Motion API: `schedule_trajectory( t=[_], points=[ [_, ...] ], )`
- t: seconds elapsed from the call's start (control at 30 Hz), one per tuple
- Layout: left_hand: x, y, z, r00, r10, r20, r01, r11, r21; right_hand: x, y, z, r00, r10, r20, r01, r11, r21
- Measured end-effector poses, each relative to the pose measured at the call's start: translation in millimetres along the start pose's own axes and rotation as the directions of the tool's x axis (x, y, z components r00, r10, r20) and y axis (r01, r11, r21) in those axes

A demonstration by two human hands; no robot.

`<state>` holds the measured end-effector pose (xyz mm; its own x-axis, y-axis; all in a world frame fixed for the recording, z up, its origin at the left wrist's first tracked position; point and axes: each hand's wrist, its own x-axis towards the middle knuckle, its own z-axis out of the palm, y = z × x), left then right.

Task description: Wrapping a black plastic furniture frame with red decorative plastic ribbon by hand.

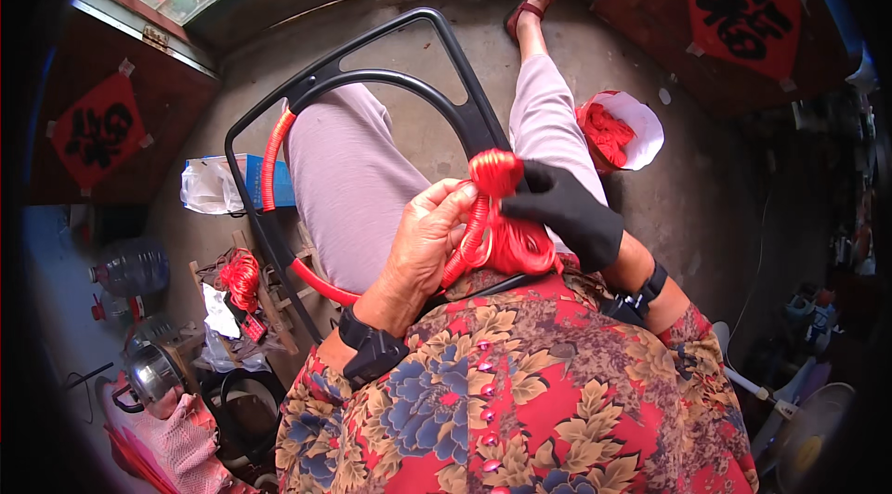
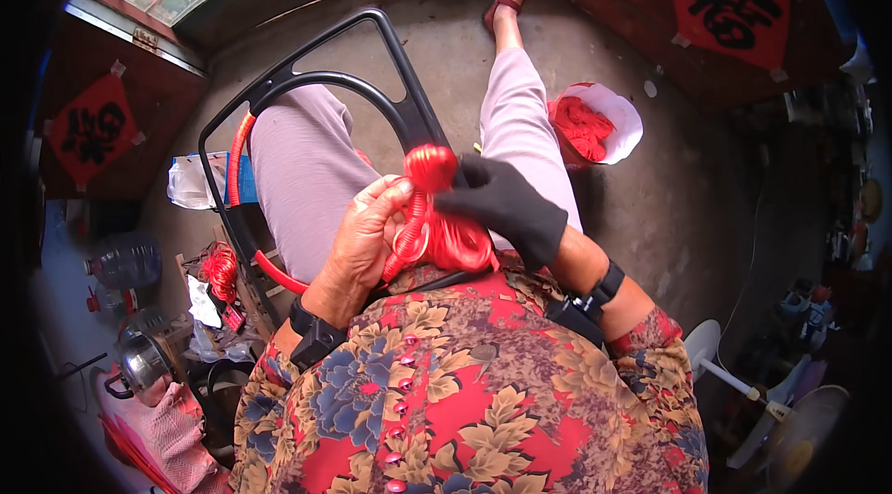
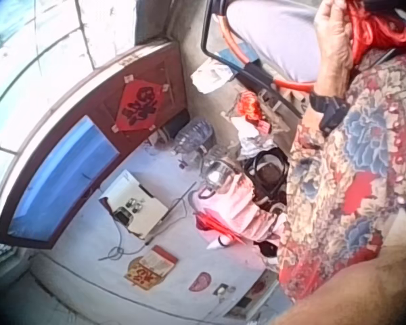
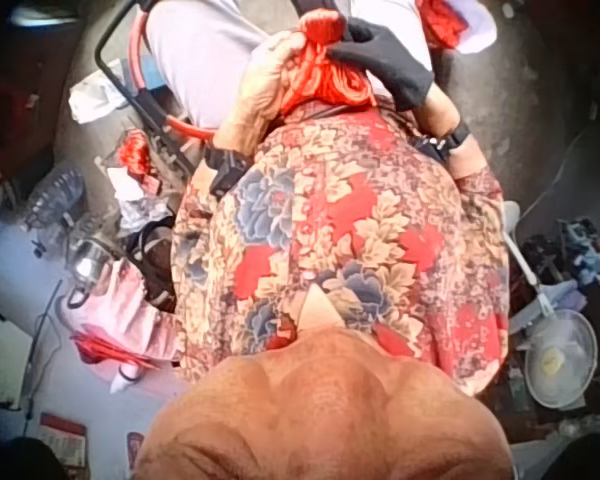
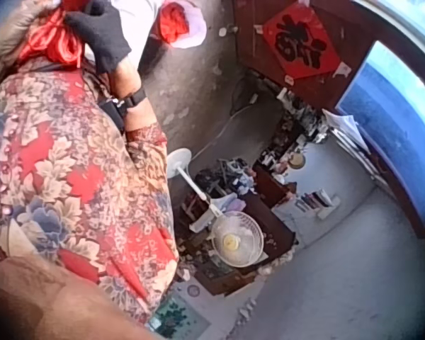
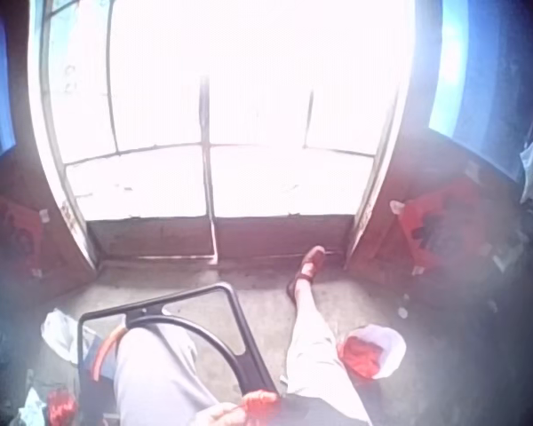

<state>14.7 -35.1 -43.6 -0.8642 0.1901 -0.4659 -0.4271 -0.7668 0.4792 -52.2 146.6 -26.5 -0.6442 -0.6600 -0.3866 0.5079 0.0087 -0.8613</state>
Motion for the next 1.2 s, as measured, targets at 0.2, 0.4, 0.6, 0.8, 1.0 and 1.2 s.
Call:
schedule_trajectory(
  t=[0.2,0.4,0.6,0.8,1.0,1.2],
  points=[
    [-4.6,3.4,7.3,0.999,0.005,-0.034,-0.004,0.999,0.033,-21.8,8.5,11.5,0.998,0.066,0.020,-0.063,0.993,-0.104],
    [-11.3,23.6,17.8,0.999,-0.036,-0.041,0.046,0.961,0.272,-26.0,4.0,-5.9,0.978,0.106,0.177,-0.135,0.979,0.156],
    [-8.5,14.3,16.0,0.995,-0.071,-0.076,0.086,0.972,0.218,-35.3,23.0,-55.4,0.992,0.091,-0.084,-0.066,0.962,0.264],
    [-6.8,14.3,21.5,0.997,-0.062,-0.055,0.068,0.990,0.124,-52.1,42.7,-84.7,0.963,-0.127,-0.237,0.261,0.648,0.715],
    [-6.6,10.1,13.6,0.997,-0.041,-0.065,0.054,0.973,0.223,-50.4,29.0,-83.9,0.906,-0.087,-0.415,0.331,0.757,0.564],
    [-11.6,4.8,13.0,0.995,-0.075,-0.058,0.086,0.975,0.206,-56.5,15.9,-129.1,0.864,-0.291,-0.411,0.493,0.655,0.573]
  ],
)
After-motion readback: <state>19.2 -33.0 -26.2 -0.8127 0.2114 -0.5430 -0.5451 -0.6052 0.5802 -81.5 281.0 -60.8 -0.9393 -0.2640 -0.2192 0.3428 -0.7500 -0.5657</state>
